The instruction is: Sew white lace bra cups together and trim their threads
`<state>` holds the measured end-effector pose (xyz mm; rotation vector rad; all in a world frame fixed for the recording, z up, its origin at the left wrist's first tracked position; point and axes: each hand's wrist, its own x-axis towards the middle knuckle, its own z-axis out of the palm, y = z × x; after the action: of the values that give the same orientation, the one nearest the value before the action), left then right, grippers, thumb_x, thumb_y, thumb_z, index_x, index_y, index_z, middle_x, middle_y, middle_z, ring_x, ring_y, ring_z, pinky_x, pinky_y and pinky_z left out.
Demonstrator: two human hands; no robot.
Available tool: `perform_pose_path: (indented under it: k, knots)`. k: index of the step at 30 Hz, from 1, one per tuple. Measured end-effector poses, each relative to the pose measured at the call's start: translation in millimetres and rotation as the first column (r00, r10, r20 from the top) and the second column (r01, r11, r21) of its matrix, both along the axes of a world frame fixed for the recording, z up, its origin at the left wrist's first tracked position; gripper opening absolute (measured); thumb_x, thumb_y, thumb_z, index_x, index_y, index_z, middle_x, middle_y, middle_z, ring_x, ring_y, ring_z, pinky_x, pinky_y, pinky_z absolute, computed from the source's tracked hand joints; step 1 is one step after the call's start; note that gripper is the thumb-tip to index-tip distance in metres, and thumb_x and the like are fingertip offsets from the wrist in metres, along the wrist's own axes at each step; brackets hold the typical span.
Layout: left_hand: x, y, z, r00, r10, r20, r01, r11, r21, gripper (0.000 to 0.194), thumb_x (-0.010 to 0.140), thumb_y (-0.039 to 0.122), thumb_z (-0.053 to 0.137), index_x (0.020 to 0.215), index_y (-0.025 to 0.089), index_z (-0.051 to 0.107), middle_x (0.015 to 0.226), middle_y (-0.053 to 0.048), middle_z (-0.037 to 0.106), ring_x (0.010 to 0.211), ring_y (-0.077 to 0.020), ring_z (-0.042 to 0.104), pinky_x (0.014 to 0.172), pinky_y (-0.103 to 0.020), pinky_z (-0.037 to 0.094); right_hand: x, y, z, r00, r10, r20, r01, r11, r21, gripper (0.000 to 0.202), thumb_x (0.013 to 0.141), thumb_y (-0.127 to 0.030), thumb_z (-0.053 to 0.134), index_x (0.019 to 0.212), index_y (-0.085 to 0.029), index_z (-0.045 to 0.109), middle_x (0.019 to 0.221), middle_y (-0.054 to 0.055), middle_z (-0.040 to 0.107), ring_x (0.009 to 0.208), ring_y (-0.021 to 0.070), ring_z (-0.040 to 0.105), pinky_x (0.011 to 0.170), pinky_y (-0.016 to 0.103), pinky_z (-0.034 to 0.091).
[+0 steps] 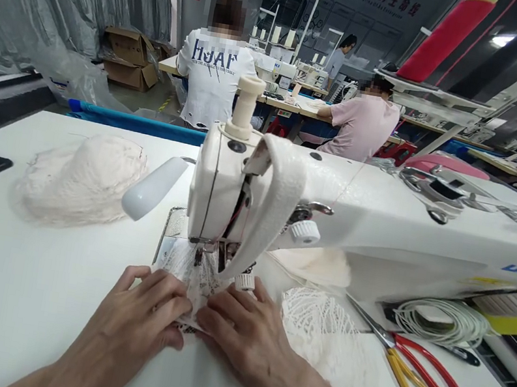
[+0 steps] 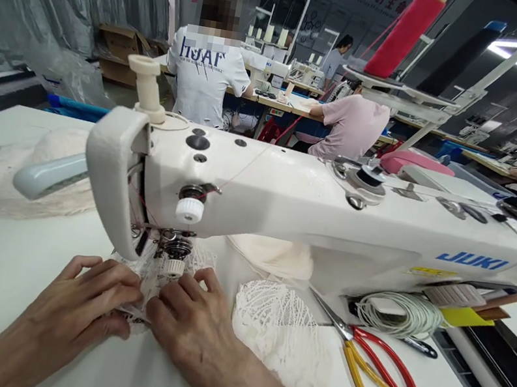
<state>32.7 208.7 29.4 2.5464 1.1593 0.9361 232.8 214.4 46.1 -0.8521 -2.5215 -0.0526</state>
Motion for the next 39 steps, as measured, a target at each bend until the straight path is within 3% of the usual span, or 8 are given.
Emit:
perform_pose_path:
  k: [4,11,20,31,36,39]
  knots:
    - [-1,0,2.3,1.0,-0.003,-0.011,0.004,0.996,0.087,0.033,0.097,0.033,0.039,0.078,0.022,0.063,0.081,0.002,0.064,0.073,-0.0122,0.057,0.076,-0.033,0.029,1,-3,6.3,0.999,0.025,0.046,-0.024,1.0,-0.017,0.024,0.092,-0.008,0.04,0.082,-0.017,0.06,0.077,0.001,0.058,0.07,0.0135,0.046,0.07,0.032,0.028]
    - [-4,-2,1.7,0.993,-0.001,-0.115,0.025,0.978,0.208,0.016,0.092,0.018,0.05,0.086,0.024,0.063,0.083,0.002,0.065,0.075,-0.0128,0.06,0.075,-0.032,0.035,0,-6,11.8,0.994,0.077,0.081,-0.075,0.997,-0.035,0.026,0.093,-0.007,0.038,0.08,-0.012,0.06,0.08,0.004,0.06,0.077,0.0145,0.049,0.071,0.031,0.032]
    - [-4,-5,-1.6,0.991,0.003,-0.132,0.037,0.954,0.298,0.018,0.09,0.012,0.049,0.089,0.023,0.064,0.092,0.001,0.068,0.081,-0.0139,0.061,0.077,-0.033,0.038,1,-5,8.8,0.993,0.082,0.081,-0.079,0.996,-0.044,0.026,0.094,-0.007,0.037,0.085,-0.013,0.06,0.084,0.003,0.062,0.076,0.014,0.05,0.069,0.031,0.033]
    - [-6,-5,-15.4,0.977,0.015,-0.212,0.061,0.935,0.35,0.021,0.092,0.01,0.046,0.095,0.02,0.064,0.093,0.0,0.069,0.091,-0.0154,0.06,0.084,-0.035,0.039,1,-4,9.0,0.991,0.074,0.113,-0.073,0.997,-0.017,0.02,0.09,-0.004,0.043,0.085,-0.015,0.059,0.084,0.003,0.062,0.076,0.0142,0.05,0.069,0.032,0.032]
    - [-5,-5,-15.1,0.986,0.003,-0.167,0.062,0.921,0.384,0.021,0.093,0.01,0.044,0.092,0.017,0.064,0.092,-0.002,0.07,0.089,-0.0157,0.061,0.082,-0.035,0.038,1,-5,9.5,0.991,0.064,0.117,-0.062,0.998,-0.016,0.021,0.092,-0.006,0.04,0.089,-0.014,0.059,0.086,0.003,0.063,0.076,0.0142,0.05,0.07,0.032,0.031]
    - [-4,-4,-9.6,0.99,-0.005,-0.144,0.052,0.942,0.331,0.021,0.093,0.01,0.044,0.093,0.019,0.064,0.095,-0.001,0.07,0.089,-0.015,0.061,0.081,-0.034,0.037,0,-5,9.7,0.991,0.057,0.118,-0.056,0.998,-0.013,0.02,0.092,-0.006,0.04,0.089,-0.015,0.059,0.086,0.003,0.063,0.076,0.0141,0.051,0.069,0.032,0.031]
